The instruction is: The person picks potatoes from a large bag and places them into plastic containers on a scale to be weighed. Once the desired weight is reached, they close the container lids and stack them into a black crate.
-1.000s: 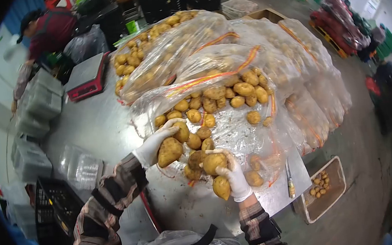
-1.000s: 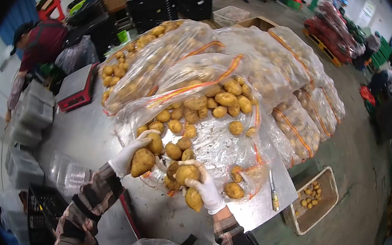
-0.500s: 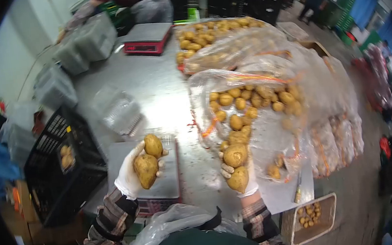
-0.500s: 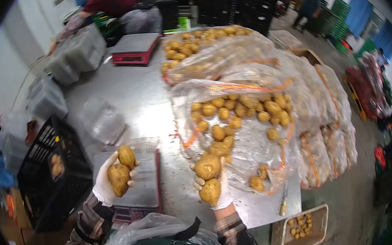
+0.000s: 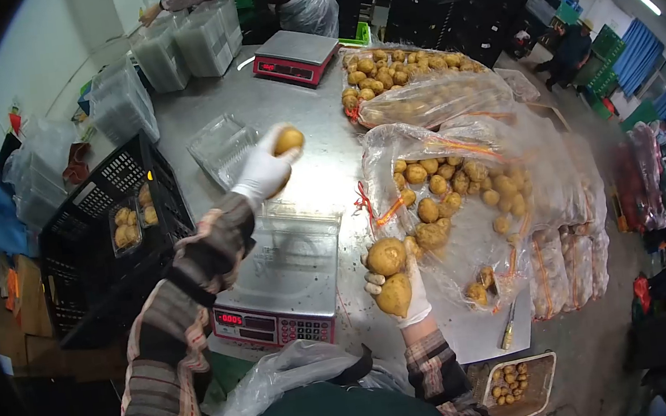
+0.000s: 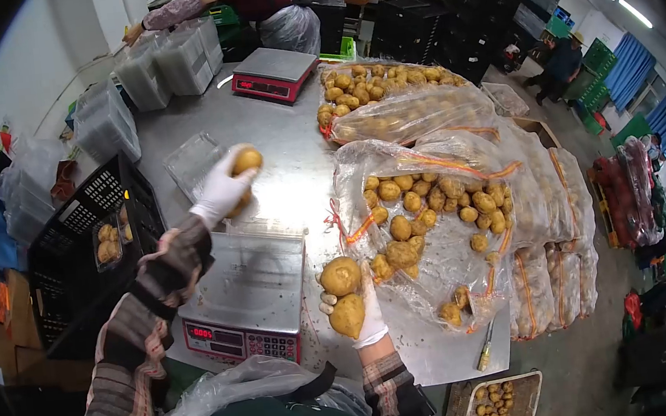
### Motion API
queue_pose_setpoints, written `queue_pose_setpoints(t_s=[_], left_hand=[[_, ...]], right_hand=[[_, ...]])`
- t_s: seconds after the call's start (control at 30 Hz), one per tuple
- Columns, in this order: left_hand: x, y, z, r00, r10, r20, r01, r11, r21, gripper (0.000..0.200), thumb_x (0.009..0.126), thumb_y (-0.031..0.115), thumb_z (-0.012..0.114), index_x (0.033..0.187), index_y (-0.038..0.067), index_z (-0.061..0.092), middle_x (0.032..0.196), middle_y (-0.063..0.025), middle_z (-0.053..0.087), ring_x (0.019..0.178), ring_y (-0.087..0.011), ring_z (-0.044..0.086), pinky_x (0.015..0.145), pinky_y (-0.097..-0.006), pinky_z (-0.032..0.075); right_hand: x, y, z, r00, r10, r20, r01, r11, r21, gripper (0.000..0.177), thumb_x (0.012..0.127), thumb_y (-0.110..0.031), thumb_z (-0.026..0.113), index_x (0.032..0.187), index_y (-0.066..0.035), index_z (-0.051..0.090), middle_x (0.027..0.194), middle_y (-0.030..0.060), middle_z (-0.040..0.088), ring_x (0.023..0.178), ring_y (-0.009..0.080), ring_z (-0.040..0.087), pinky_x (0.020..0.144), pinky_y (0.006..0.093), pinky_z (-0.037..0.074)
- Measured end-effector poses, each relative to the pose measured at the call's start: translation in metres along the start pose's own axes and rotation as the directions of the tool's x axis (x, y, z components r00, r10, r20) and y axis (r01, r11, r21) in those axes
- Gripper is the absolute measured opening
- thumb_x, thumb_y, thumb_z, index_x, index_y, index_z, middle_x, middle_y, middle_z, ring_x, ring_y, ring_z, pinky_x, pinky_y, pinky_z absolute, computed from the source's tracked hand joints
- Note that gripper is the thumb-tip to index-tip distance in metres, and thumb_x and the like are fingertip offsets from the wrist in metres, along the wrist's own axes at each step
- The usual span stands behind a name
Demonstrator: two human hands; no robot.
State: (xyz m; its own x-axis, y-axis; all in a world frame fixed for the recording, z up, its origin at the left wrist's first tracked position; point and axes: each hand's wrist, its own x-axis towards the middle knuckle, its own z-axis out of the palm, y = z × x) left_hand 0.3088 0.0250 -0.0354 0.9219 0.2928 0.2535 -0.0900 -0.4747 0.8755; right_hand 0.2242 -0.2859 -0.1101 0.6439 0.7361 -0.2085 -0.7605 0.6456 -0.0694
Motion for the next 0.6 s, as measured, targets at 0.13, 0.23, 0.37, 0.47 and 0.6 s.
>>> queue_pose_setpoints(t_s=[0.13,0.23,0.37,0.47,0.6], left_hand=[[-0.037,-0.023,0.013,0.866,-0.323,0.381,0.360,0.932,-0.028,0.042,0.084,0.021,0.068,0.121,0.004,0.057,0.099,-0.0123,0.066,0.088,-0.0195,0.063,0.079,-0.0307,0.051],[-0.102,-0.048,0.025,0.738,-0.461,0.493,0.497,0.865,0.065,0.040,0.084,0.021,0.066,0.119,0.003,0.057,0.100,-0.0122,0.066,0.087,-0.0199,0.063,0.080,-0.0323,0.051],[-0.172,-0.047,0.023,0.766,-0.446,0.462,0.512,0.859,-0.020,0.037,0.085,0.017,0.065,0.118,0.003,0.057,0.104,-0.0119,0.064,0.095,-0.0178,0.061,0.085,-0.0309,0.048],[-0.186,-0.047,0.021,0.888,-0.387,0.248,0.438,0.877,-0.200,0.031,0.086,0.015,0.064,0.113,0.001,0.057,0.100,-0.0104,0.063,0.093,-0.0169,0.060,0.083,-0.0303,0.049],[-0.180,-0.044,-0.001,0.816,-0.556,0.156,0.569,0.728,-0.382,0.023,0.088,0.011,0.060,0.109,0.002,0.057,0.098,-0.0078,0.063,0.089,-0.0146,0.059,0.078,-0.0277,0.049]], right_hand=[[0.002,0.006,0.041,0.985,-0.140,-0.101,0.113,0.965,-0.238,0.061,0.092,-0.060,0.048,0.121,-0.007,0.051,0.112,0.0179,0.061,0.076,0.0264,0.059,0.058,0.0351,0.048],[0.011,0.009,0.055,0.968,-0.217,-0.128,0.162,0.924,-0.348,0.057,0.092,-0.057,0.049,0.121,-0.008,0.051,0.108,0.0141,0.063,0.083,0.0266,0.065,0.058,0.0346,0.050],[0.047,0.037,0.059,0.921,-0.361,-0.148,0.179,0.728,-0.662,0.059,0.090,-0.060,0.052,0.116,-0.007,0.053,0.103,0.0131,0.063,0.075,0.0221,0.064,0.054,0.0303,0.054],[0.092,0.067,0.016,0.788,-0.607,0.104,0.276,0.197,-0.941,0.045,0.093,-0.043,0.057,0.111,-0.002,0.057,0.097,0.0124,0.064,0.084,0.0220,0.064,0.074,0.0318,0.052],[0.107,0.090,0.010,0.818,-0.569,0.080,0.100,0.004,-0.995,0.043,0.093,-0.028,0.060,0.117,0.007,0.055,0.104,0.0190,0.065,0.095,0.0250,0.063,0.085,0.0348,0.050]])
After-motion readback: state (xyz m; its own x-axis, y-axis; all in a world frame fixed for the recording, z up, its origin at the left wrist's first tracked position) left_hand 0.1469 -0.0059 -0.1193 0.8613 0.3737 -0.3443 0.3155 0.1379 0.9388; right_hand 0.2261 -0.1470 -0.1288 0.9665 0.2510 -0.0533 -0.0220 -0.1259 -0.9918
